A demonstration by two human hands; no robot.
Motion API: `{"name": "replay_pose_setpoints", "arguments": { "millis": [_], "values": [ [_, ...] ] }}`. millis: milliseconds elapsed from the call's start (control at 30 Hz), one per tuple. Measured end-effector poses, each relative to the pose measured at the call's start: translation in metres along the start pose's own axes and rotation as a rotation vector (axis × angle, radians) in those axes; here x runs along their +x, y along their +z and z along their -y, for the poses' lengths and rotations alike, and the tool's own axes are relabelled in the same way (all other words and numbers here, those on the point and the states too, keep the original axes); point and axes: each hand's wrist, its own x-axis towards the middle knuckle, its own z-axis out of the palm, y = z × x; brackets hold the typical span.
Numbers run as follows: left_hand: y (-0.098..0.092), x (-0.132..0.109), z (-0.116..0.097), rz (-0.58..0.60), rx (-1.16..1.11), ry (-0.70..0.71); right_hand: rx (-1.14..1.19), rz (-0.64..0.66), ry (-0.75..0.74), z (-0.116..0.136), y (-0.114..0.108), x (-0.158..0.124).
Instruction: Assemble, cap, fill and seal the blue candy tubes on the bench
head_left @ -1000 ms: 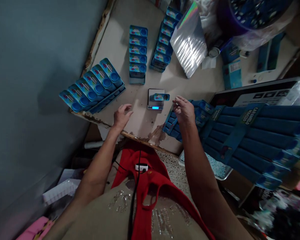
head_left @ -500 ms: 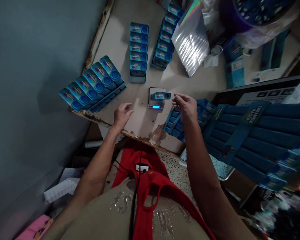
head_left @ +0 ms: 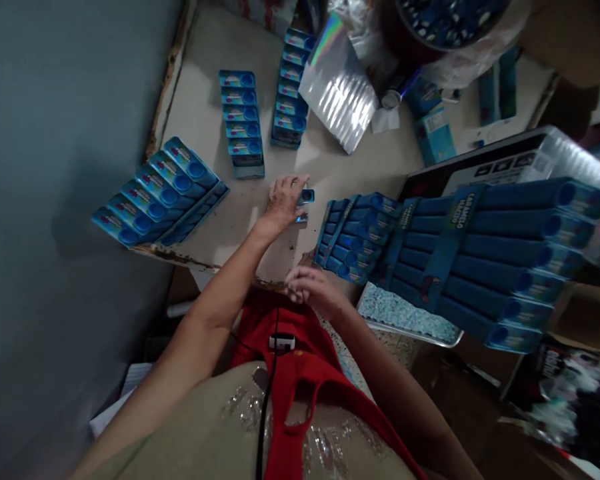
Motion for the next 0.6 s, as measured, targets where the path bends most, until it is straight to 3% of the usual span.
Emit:
{"name": "replay_pose_setpoints", "arguments": {
  "millis": [100,167,267,367,433,533,600],
  "values": [
    [-0.001,0.004,0.009,0.052,-0.021,-0.012,-0.063,-0.101,0.090,-0.047,-0.039,-0.040],
    [-0.004,0.004,0.016,0.033,-0.039,-0.026,-0.188,-0.348,0.089,-0.061,-0.083,-0.069],
    [-0.002,0.009,0.021,-0.019,-0.058,-0.110,-0.318,-0.796,0.019,-0.062,-0.153,-0.117],
    [0.003,0.014,0.016,-0.061,-0.075,-0.222,-0.520,-1.074,-0.017,-0.069,-0.194,-0.153],
    [0.001,0.008,0.013,-0.125,-0.068,-0.244,-0.729,-1.034,0.034,-0.086,-0.190,-0.154],
    [-0.013,-0.017,0.013,-0.244,-0.013,-0.266,-0.954,-0.575,0.070,-0.111,-0.143,-0.117],
    [-0.024,-0.044,0.019,-0.313,0.031,-0.311,-1.041,-0.338,-0.081,-0.112,-0.097,-0.073]
  ]
}}
